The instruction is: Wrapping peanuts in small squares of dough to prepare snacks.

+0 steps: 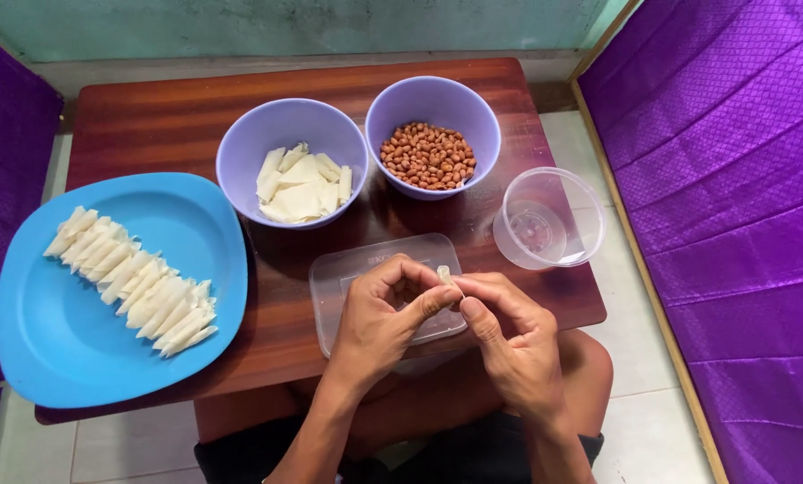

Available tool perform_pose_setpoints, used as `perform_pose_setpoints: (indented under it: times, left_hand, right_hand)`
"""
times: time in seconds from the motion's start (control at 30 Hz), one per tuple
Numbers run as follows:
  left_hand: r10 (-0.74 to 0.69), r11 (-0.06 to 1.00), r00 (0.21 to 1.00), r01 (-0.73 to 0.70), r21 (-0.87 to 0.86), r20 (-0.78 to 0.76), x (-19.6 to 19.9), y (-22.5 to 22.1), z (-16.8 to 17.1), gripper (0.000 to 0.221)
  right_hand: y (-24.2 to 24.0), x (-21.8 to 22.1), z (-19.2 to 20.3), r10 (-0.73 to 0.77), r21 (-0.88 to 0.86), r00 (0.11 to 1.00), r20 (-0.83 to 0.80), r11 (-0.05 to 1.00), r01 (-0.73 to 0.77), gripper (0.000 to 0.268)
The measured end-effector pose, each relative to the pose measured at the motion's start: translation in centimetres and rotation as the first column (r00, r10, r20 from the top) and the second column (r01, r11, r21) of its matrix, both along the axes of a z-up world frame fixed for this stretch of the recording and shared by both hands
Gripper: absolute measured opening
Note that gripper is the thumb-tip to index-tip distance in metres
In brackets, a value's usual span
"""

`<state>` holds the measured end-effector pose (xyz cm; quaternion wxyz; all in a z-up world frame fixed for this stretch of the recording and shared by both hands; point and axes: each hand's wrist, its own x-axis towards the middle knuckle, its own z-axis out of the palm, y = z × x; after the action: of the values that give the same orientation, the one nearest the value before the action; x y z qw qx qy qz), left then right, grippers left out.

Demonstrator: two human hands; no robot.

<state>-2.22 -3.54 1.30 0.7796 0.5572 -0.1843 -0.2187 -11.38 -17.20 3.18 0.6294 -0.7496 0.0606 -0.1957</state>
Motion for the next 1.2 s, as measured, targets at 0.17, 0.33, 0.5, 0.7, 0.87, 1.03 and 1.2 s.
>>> perform_pose_setpoints:
  times: [0.17,0.33,0.5,0.7,0.87,1.03,1.2]
  left_hand:
    - [-0.056,0.995,0.998,0.053,-0.089,-0.041,0.9,1.0,-1.2,0.017]
    - [-0.072,0.995,0.997,0.071,-0.072,-0.016,1.2,2.2,-2.0,0.031]
    - [-0.147,0.986,0.986,0.141,-0.084,-0.073,0.8,3.6,-1.7,0.034]
    - [0.043,0.997,0.986,-0.031,-0.074,0.159,0.3,4.2,-3.7,0.03]
    - [0.181,0.979,0.909,-0.202,0.018,0.375,0.1,5.7,-3.6,0.015]
    - [0.227,0.913,0.742,-0.388,0.128,0.631,-1.1,6.1,-3.6,0.008]
    - [0.33,0.763,0.551,-0.634,0.127,0.766,-3.0,5.5,-3.3,0.023]
  right_hand:
    - [1.0,-0.1,0.5,0.044,-0.057,0.999,-0.018,0.997,-0.045,0.025]
    - [2.0,0.2,0.7,0.116,-0.137,0.993,-0.032,0.983,-0.119,0.026]
    - [1.9,0.6,-0.7,0.273,0.092,0.959,-0.074,0.96,-0.266,0.026]
    - [4.0,1.5,-1.0,0.26,0.331,0.96,-0.104,0.919,-0.213,0.021]
    - [5.2,2.1,-1.7,0.159,-0.395,0.974,0.162,0.915,-0.084,0.014]
    - [6.2,1.8,-4.5,0.12,-0.629,0.931,0.345,0.766,0.134,0.014]
    - [7.1,1.9,-7.6,0.001,-0.747,0.841,0.541,0.461,0.479,0.007]
